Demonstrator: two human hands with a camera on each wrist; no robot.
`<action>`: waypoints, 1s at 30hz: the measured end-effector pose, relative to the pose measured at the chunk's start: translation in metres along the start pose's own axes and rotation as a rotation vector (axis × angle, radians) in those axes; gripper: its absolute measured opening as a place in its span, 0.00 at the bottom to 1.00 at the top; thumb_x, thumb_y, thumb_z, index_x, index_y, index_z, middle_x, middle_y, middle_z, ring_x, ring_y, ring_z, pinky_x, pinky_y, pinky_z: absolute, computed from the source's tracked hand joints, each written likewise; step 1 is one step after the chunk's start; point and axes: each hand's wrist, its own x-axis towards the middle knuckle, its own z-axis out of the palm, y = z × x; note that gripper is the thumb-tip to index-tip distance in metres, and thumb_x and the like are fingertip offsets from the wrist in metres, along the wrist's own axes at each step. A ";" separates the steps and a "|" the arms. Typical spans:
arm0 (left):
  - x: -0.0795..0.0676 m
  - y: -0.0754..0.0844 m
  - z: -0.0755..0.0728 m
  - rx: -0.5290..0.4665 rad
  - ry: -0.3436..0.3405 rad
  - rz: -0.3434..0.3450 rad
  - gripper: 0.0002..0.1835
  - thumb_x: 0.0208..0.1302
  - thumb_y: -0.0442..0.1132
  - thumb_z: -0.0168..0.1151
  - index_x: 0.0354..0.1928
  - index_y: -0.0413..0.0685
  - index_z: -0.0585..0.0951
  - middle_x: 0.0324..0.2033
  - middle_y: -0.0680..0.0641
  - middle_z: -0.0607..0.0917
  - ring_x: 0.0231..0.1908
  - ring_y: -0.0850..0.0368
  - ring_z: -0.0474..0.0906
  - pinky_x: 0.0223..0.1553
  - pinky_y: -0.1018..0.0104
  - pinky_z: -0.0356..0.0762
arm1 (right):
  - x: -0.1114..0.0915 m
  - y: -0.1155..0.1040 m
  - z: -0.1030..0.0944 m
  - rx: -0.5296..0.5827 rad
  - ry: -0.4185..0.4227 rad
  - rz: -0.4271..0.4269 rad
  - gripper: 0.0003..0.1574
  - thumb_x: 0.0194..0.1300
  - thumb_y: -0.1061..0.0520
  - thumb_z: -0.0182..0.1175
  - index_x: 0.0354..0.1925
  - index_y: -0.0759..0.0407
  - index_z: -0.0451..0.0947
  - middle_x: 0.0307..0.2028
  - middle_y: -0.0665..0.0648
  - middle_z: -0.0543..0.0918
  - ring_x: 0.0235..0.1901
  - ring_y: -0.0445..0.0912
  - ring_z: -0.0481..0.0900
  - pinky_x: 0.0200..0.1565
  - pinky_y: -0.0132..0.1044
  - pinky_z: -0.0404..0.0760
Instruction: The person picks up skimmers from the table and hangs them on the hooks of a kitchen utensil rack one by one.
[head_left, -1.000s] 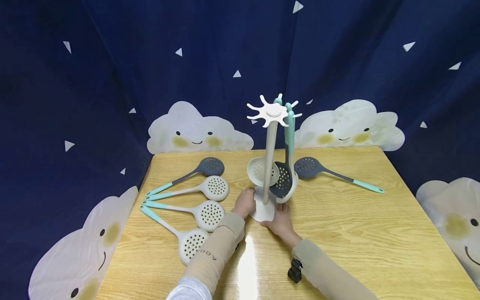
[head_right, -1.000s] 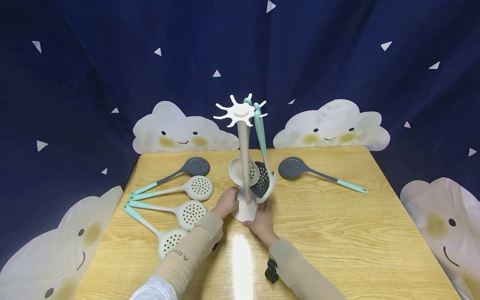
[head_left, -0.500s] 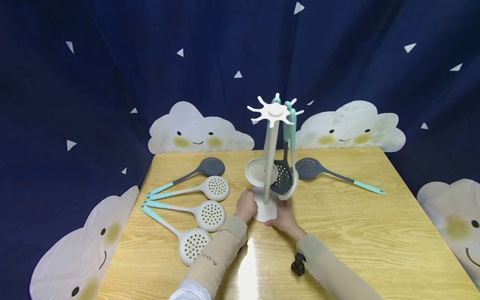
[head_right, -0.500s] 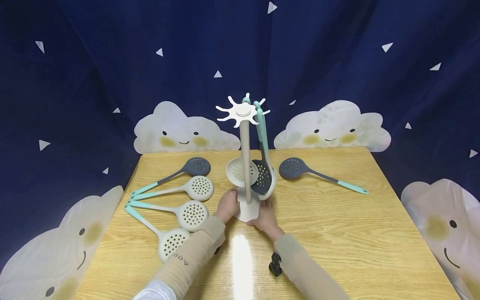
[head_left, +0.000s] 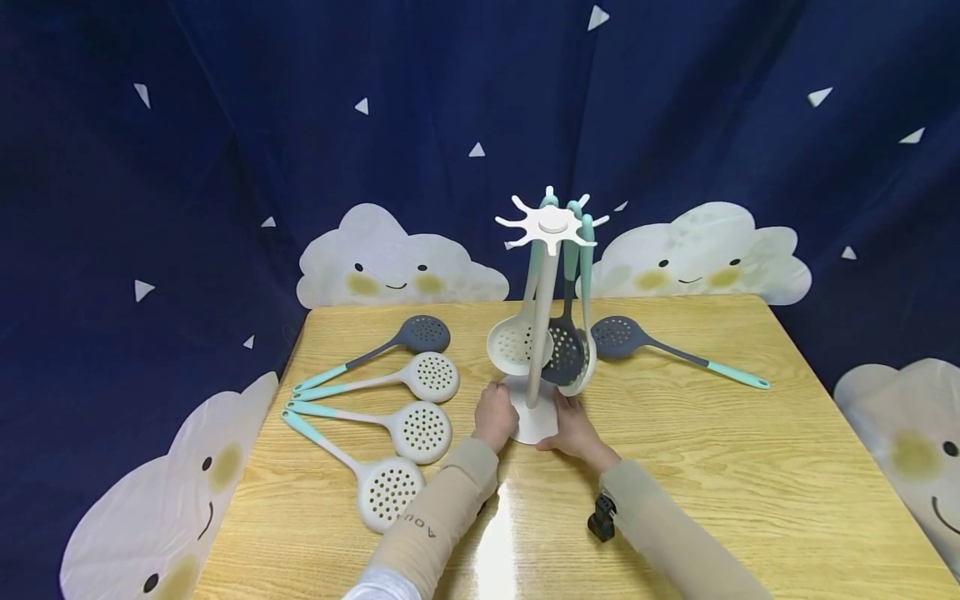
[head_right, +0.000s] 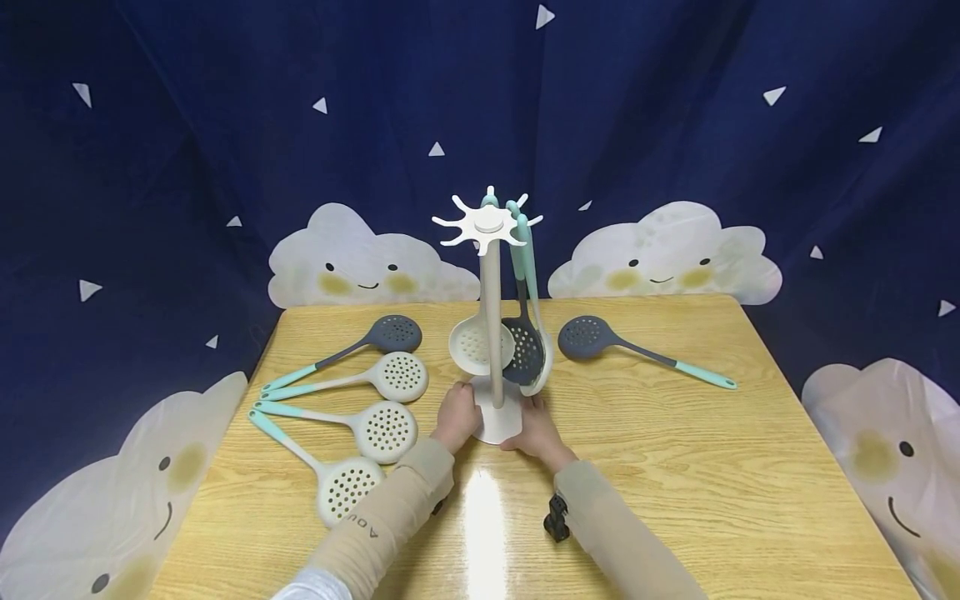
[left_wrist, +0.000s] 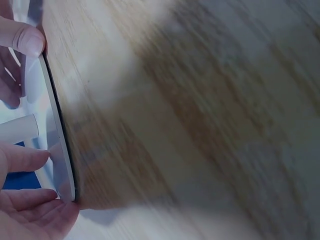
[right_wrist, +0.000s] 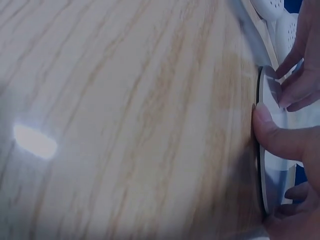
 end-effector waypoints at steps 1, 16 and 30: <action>0.000 0.000 0.000 0.000 -0.009 -0.008 0.14 0.45 0.28 0.57 0.38 0.31 0.79 0.37 0.40 0.77 0.38 0.46 0.77 0.37 0.58 0.78 | 0.001 0.001 -0.001 0.000 -0.010 0.000 0.78 0.28 0.51 0.78 0.65 0.78 0.40 0.65 0.77 0.48 0.64 0.67 0.48 0.63 0.53 0.54; -0.009 0.007 -0.005 0.005 -0.001 -0.032 0.12 0.49 0.29 0.58 0.38 0.30 0.78 0.36 0.40 0.76 0.38 0.48 0.76 0.35 0.59 0.78 | 0.004 0.004 -0.006 0.027 -0.056 -0.003 0.77 0.29 0.52 0.78 0.66 0.78 0.41 0.65 0.76 0.47 0.65 0.66 0.48 0.64 0.53 0.53; -0.008 0.005 0.000 -0.002 0.003 -0.043 0.12 0.50 0.29 0.58 0.39 0.30 0.78 0.38 0.40 0.76 0.38 0.48 0.76 0.35 0.59 0.79 | 0.005 0.006 -0.006 0.037 -0.071 0.006 0.77 0.29 0.54 0.78 0.66 0.76 0.41 0.66 0.75 0.46 0.66 0.65 0.46 0.64 0.53 0.51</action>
